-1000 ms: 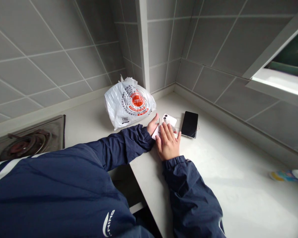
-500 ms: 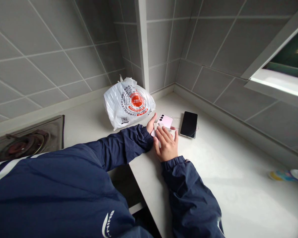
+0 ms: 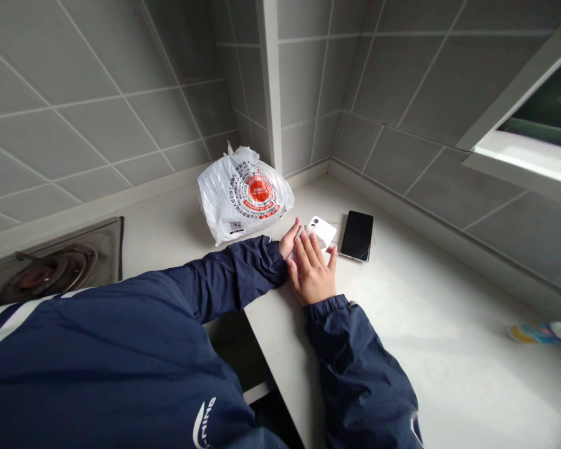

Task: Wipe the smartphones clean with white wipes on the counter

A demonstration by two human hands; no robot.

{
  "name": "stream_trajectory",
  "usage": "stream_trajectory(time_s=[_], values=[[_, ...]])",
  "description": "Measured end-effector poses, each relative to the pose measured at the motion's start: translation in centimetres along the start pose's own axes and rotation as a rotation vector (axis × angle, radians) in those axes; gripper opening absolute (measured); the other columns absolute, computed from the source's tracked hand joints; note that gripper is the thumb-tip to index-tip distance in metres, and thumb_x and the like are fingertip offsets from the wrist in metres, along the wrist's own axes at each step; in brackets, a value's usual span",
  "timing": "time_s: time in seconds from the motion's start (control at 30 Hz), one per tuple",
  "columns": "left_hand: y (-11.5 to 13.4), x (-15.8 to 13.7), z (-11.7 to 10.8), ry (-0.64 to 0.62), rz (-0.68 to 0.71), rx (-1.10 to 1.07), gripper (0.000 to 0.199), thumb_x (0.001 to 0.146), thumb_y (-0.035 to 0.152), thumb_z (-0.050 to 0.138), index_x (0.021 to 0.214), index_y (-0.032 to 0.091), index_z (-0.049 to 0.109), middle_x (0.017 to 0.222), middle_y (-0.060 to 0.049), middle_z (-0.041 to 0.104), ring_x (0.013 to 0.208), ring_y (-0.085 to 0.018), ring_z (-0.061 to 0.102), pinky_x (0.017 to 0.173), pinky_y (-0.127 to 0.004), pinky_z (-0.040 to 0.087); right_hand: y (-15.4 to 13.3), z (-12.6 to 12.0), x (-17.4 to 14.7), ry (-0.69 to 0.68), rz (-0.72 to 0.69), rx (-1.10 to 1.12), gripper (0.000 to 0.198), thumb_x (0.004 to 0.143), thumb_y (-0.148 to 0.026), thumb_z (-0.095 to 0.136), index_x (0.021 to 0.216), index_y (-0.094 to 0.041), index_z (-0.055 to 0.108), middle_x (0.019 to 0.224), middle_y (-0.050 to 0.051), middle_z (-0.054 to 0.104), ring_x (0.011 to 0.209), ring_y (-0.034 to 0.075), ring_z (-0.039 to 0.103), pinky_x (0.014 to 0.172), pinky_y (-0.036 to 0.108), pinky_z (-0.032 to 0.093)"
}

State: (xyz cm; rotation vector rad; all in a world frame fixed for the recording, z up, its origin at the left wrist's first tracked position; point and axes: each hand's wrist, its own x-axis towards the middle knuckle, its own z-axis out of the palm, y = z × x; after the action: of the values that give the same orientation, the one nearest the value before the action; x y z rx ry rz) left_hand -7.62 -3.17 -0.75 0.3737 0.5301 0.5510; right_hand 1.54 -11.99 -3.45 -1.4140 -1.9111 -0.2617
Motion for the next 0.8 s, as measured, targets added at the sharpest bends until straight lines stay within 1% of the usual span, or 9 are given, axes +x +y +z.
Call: stream_trajectory(time_s=[0.1,0.2,0.3,0.33,0.4,0.47,0.53,0.67,0.8], values=[[-0.5,-0.2,0.2,-0.002,0.037,-0.027,0.087,0.098,0.073,0.016,0.103,0.007,0.071,0.094,-0.018,0.076,0.096,-0.026,0.074,0.112,-0.039,0.041,0.1,0.1,0.0,-0.002,0.016,-0.036,0.053,0.102,-0.040,0.048,0.151,-0.019,0.047,0.155,0.014,0.051,0.147,0.029,0.045,0.128,0.058,0.000],[-0.7,-0.2,0.1,-0.017,0.038,-0.047,0.080,0.099,0.072,0.020,0.106,0.010,0.071,0.103,-0.019,0.075,0.102,-0.028,0.073,0.115,-0.046,0.039,0.2,0.0,0.2,0.000,0.033,-0.056,0.053,0.103,-0.039,0.045,0.153,-0.019,0.045,0.156,0.014,0.049,0.147,0.029,0.044,0.127,0.060,-0.003],[-0.9,-0.2,0.0,-0.029,0.037,-0.059,0.078,0.100,0.071,0.022,0.111,0.010,0.071,0.109,-0.019,0.074,0.105,-0.029,0.072,0.116,-0.050,0.036,0.3,-0.1,0.4,-0.009,0.057,-0.063,0.053,0.103,-0.035,0.043,0.154,-0.020,0.043,0.157,0.013,0.048,0.148,0.029,0.043,0.127,0.062,0.000],[-1.0,-0.1,0.0,-0.033,0.048,-0.062,0.078,0.100,0.070,0.022,0.115,0.010,0.070,0.111,-0.019,0.074,0.107,-0.029,0.072,0.117,-0.049,0.036,0.4,-0.1,0.5,-0.013,0.067,-0.064,0.054,0.103,-0.034,0.043,0.155,-0.020,0.043,0.157,0.013,0.048,0.149,0.029,0.042,0.126,0.063,0.002],[-1.2,0.0,0.0,-0.043,0.088,-0.074,0.074,0.103,0.065,0.022,0.125,0.011,0.068,0.117,-0.017,0.073,0.112,-0.025,0.070,0.119,-0.043,0.035,0.5,-0.2,0.6,-0.021,0.092,-0.067,0.055,0.102,-0.033,0.043,0.156,-0.022,0.041,0.158,0.013,0.047,0.149,0.030,0.041,0.126,0.064,0.006],[-1.5,0.1,-0.2,-0.059,0.130,-0.084,0.067,0.106,0.057,0.024,0.135,0.012,0.063,0.124,-0.015,0.071,0.117,-0.020,0.068,0.120,-0.035,0.034,0.7,-0.3,0.8,-0.021,0.116,-0.071,0.056,0.102,-0.032,0.042,0.157,-0.022,0.040,0.159,0.013,0.045,0.150,0.030,0.040,0.125,0.065,0.006],[-1.8,0.3,-0.4,-0.079,0.150,-0.087,0.062,0.107,0.052,0.026,0.142,0.012,0.059,0.129,-0.014,0.069,0.122,-0.017,0.065,0.120,-0.030,0.032,1.0,-0.3,0.9,-0.015,0.126,-0.068,0.056,0.102,-0.032,0.042,0.157,-0.022,0.040,0.160,0.013,0.044,0.151,0.031,0.038,0.125,0.065,0.006],[-2.1,0.5,-1.3,-0.121,0.149,-0.079,0.055,0.107,0.047,0.034,0.150,0.017,0.052,0.137,-0.012,0.066,0.132,-0.015,0.059,0.122,-0.029,0.030,1.4,-0.4,1.0,-0.016,0.133,-0.061,0.055,0.103,-0.035,0.042,0.156,-0.020,0.042,0.161,0.012,0.042,0.151,0.031,0.038,0.126,0.063,0.009],[-2.0,0.6,-1.9,-0.138,0.139,-0.061,0.052,0.107,0.042,0.039,0.151,0.018,0.050,0.141,-0.012,0.063,0.134,-0.015,0.057,0.122,-0.029,0.030,1.1,-0.9,1.6,-0.020,0.162,-0.075,0.054,0.102,-0.037,0.043,0.152,-0.017,0.046,0.160,0.014,0.043,0.150,0.033,0.039,0.124,0.066,0.014]])
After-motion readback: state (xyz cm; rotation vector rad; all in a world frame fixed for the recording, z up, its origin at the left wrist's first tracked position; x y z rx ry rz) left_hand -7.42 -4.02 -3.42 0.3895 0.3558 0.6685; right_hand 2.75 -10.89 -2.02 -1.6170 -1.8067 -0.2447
